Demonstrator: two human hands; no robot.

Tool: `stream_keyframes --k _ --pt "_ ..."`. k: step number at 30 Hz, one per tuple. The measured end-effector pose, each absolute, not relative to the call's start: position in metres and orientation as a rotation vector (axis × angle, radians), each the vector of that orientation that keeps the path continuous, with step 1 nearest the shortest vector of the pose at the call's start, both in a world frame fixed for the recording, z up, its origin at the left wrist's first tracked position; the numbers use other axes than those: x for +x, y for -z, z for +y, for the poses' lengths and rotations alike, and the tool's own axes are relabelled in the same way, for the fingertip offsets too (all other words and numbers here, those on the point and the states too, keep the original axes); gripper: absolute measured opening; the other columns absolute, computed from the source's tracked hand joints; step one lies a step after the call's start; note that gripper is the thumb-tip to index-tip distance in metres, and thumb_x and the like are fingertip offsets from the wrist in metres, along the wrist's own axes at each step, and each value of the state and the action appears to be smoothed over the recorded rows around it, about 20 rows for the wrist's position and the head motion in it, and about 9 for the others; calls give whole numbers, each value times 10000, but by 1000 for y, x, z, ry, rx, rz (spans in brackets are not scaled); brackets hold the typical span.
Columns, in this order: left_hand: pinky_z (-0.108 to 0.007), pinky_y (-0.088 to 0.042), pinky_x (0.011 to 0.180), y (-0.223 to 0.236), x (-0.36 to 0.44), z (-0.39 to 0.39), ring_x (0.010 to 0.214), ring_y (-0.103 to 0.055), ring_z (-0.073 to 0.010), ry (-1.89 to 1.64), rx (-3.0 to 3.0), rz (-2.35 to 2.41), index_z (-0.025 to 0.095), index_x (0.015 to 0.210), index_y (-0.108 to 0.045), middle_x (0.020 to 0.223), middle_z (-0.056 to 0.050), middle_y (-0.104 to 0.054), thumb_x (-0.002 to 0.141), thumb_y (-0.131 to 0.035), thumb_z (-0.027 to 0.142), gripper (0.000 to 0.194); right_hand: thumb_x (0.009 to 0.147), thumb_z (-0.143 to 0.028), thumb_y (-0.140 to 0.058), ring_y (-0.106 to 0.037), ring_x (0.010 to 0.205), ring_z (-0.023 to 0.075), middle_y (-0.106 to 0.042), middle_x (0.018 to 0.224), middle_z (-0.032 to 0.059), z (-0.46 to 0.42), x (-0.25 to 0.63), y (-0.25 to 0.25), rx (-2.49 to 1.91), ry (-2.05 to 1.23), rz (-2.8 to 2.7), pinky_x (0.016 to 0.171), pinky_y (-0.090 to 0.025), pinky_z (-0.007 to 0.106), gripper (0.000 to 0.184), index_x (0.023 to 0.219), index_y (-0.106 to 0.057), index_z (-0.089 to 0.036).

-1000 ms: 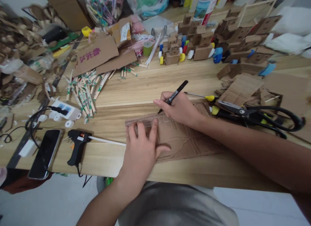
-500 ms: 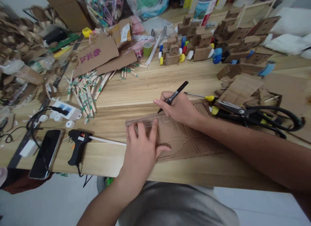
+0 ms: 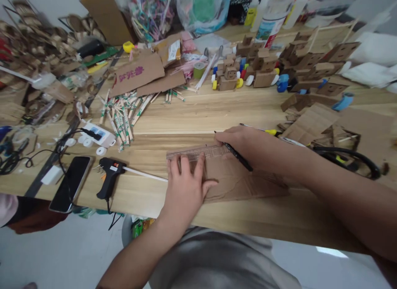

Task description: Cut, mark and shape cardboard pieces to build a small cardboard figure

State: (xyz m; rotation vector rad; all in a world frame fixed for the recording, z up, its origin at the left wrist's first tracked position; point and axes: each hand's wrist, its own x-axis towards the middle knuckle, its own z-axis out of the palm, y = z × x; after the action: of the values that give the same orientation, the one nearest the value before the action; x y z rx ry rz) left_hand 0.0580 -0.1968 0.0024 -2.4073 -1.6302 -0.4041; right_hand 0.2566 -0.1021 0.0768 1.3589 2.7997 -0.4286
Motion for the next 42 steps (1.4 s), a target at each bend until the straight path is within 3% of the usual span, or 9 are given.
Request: stream_keyframes --k 3,8,11,16,20,24,31,37,42 --pt "-627 -526 982 -2 55 -195 1156 -563 -386 446 -2405 -1585 127 1399 -610 1152 -200 -582 925 -571 618 683 797 40 -593 -709 860 246 -755 970 142 -110 245 -81 1325 288 2704 684 -428 275 331 1059 -669 -148" --pt "-583 -524 1037 -10 49 -206 1131 -606 -328 684 -2453 -1479 92 1317 -625 1148 -202 -627 1014 -489 498 525 848 -61 -585 -672 728 227 -723 823 87 -100 248 -76 1292 399 2789 628 -396 274 155 917 -615 -196" --pt "-554 -478 1127 -13 45 -225 1229 -591 -302 775 -2494 -1395 121 1288 -622 1229 -188 -650 1037 -474 420 418 801 -69 -596 -634 692 210 -689 782 49 -94 255 -71 1253 554 2834 638 -400 270 171 854 -545 -222" --pt "-505 -529 1083 -5 38 -246 1281 -592 -298 699 -2587 -1358 120 1306 -610 1315 -196 -662 1033 -469 456 456 714 -8 -520 -542 614 172 -606 714 0 -93 266 -77 1330 624 2882 593 -341 261 274 789 -425 -254" --pt "-540 -532 1081 1 37 -247 1305 -594 -314 665 -2606 -1366 124 1309 -610 1333 -205 -662 1023 -482 490 482 753 -46 -518 -471 535 157 -529 628 -41 -92 272 -84 1374 649 2929 550 -306 262 265 812 -382 -266" --pt "-590 -500 1115 3 39 -247 1313 -592 -323 670 -2616 -1410 133 1294 -624 1334 -214 -660 1011 -510 500 478 838 -150 -585 -537 601 178 -609 719 6 -97 264 -78 1266 566 2844 580 -347 269 177 867 -441 -250" --pt "-616 -497 1111 4 42 -248 1313 -591 -338 694 -2630 -1445 114 1290 -625 1331 -232 -659 1000 -535 493 486 728 10 -606 -612 710 206 -661 844 61 -107 255 -67 1192 411 2753 633 -401 269 335 967 -534 -214" --pt "-622 -489 1121 4 41 -248 1316 -590 -335 694 -2625 -1438 126 1299 -624 1348 -224 -649 1000 -535 495 483 820 -32 -593 -644 778 245 -687 888 101 -112 247 -77 1275 331 2715 640 -419 284 244 972 -531 -212" --pt "-597 -541 1071 2 40 -246 1282 -614 -328 692 -2610 -1398 112 1276 -627 1308 -226 -669 1027 -469 486 476 756 77 -531 -661 767 233 -701 942 125 -114 244 -81 1269 246 2655 599 -400 272 385 1038 -562 -183"
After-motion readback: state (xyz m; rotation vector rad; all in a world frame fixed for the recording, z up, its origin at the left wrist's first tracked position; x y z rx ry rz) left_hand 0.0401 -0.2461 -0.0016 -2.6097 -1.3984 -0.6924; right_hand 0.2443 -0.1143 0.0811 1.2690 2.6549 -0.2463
